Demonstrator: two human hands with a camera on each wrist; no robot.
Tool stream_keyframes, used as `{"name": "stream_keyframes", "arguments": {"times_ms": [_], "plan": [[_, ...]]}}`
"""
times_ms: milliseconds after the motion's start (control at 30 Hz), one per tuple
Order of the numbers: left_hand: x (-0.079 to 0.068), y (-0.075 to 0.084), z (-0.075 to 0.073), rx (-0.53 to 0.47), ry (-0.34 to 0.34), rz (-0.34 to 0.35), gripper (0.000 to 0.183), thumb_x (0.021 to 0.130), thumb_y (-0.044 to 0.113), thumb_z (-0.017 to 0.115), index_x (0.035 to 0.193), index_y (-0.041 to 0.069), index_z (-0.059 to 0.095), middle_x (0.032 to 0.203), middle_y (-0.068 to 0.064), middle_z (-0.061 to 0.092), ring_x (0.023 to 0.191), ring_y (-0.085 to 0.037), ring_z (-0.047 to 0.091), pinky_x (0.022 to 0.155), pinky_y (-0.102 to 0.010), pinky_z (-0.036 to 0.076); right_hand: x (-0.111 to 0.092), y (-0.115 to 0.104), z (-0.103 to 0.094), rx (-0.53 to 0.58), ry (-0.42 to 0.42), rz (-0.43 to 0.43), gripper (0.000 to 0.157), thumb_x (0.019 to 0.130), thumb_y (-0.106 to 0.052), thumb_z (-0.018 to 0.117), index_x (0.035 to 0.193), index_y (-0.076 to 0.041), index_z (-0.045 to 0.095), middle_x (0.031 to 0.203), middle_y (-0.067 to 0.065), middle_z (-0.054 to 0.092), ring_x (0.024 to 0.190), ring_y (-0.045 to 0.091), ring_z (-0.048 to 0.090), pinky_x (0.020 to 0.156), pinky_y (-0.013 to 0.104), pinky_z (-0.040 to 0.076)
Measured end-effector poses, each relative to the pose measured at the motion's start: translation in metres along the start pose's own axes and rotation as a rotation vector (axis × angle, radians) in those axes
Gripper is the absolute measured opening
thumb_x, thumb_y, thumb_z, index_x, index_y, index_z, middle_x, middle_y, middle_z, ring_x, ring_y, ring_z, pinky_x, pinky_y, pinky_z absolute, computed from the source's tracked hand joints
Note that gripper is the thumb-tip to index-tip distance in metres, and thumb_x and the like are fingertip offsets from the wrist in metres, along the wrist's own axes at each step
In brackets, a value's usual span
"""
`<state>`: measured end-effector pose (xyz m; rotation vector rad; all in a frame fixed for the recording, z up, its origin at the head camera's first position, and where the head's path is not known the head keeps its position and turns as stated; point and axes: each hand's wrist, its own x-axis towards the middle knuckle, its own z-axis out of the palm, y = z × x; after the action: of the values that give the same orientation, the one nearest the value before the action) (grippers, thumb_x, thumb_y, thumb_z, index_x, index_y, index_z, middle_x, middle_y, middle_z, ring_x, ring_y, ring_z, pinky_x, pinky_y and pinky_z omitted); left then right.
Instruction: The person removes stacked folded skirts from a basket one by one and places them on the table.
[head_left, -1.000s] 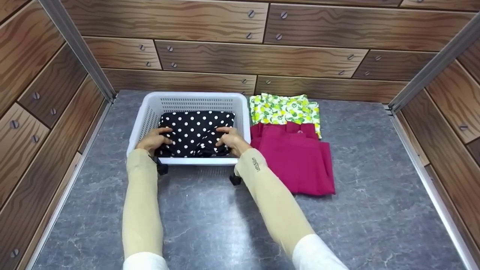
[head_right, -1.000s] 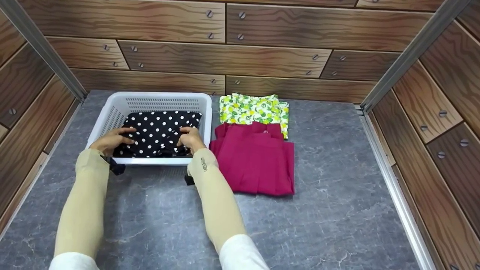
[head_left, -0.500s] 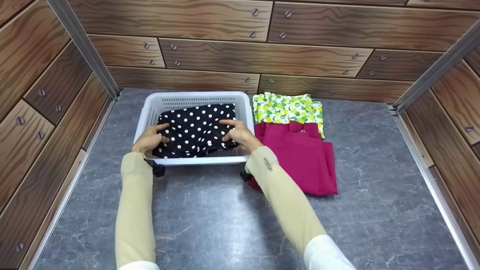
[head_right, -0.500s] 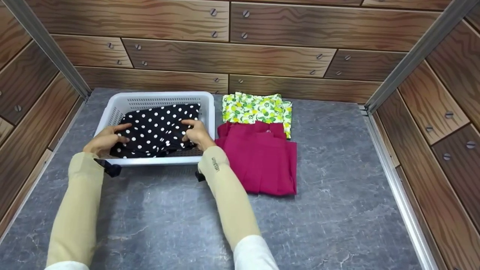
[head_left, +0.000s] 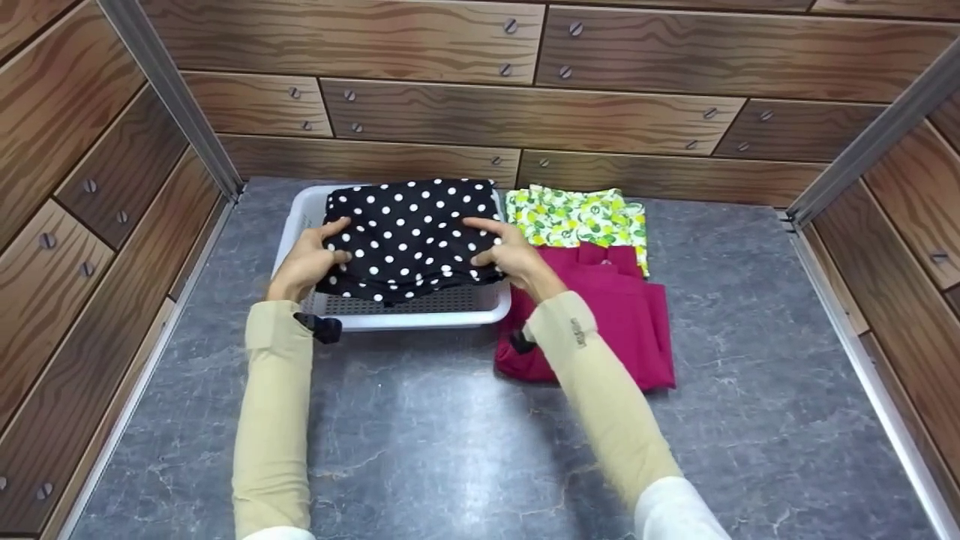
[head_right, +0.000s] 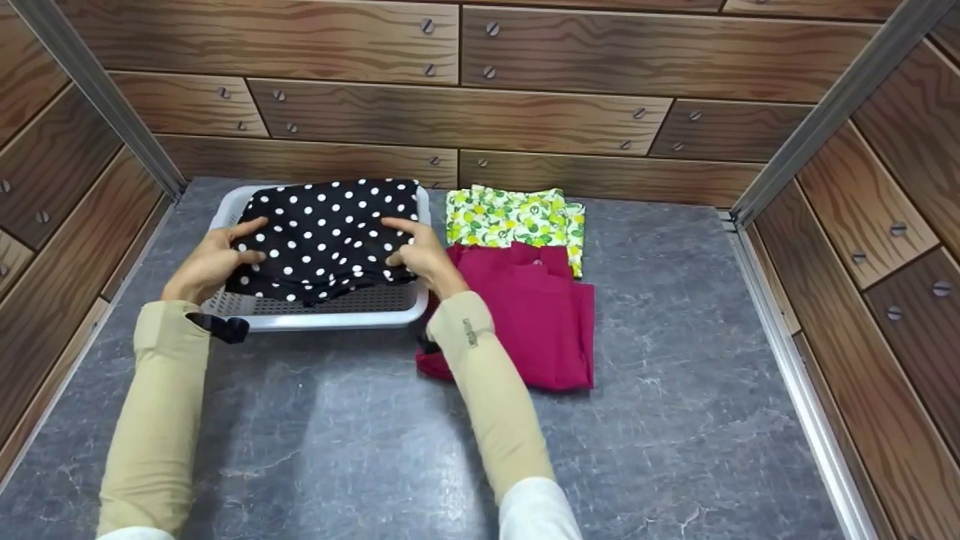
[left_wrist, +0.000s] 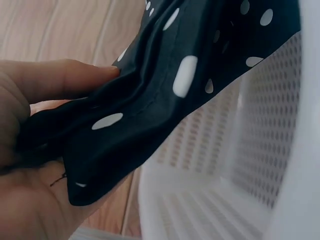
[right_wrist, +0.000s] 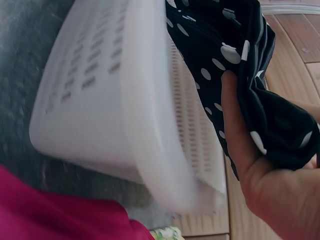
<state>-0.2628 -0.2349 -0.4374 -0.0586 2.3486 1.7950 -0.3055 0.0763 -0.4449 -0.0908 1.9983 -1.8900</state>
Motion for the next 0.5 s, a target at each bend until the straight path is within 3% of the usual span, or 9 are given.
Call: {"name": "stream_keyframes", "arguments": {"times_ms": [267, 500], "plan": [[0.004, 0.016, 0.027, -0.041, 0.000, 0.039, 0.073, 0.089, -0.013, 0.054, 0.157, 0.005, 0.035, 0.147, -0.030, 0.043, 0.053, -0.006, 0.053, 0.042, -0.018, 0.047, -0.020, -0.005, -0.031, 0.071, 0.013, -0.047, 0.077, 0.078, 0.029, 0.054, 0.149, 0.000, 0.048, 0.140, 0.029, 0.047, 0.097, 0.028, 0.064, 0.076, 0.031, 0.060], [0.008, 0.024, 0.053, -0.088, -0.020, 0.073, 0.072, 0.089, -0.014, 0.055, 0.156, 0.005, 0.036, 0.151, -0.027, 0.040, 0.055, -0.007, 0.055, 0.043, -0.019, 0.048, -0.038, -0.003, -0.059, 0.044, 0.043, -0.076, 0.075, 0.079, 0.028, 0.055, 0.149, 0.001, 0.048, 0.141, 0.027, 0.045, 0.099, 0.025, 0.062, 0.077, 0.030, 0.060]]}}
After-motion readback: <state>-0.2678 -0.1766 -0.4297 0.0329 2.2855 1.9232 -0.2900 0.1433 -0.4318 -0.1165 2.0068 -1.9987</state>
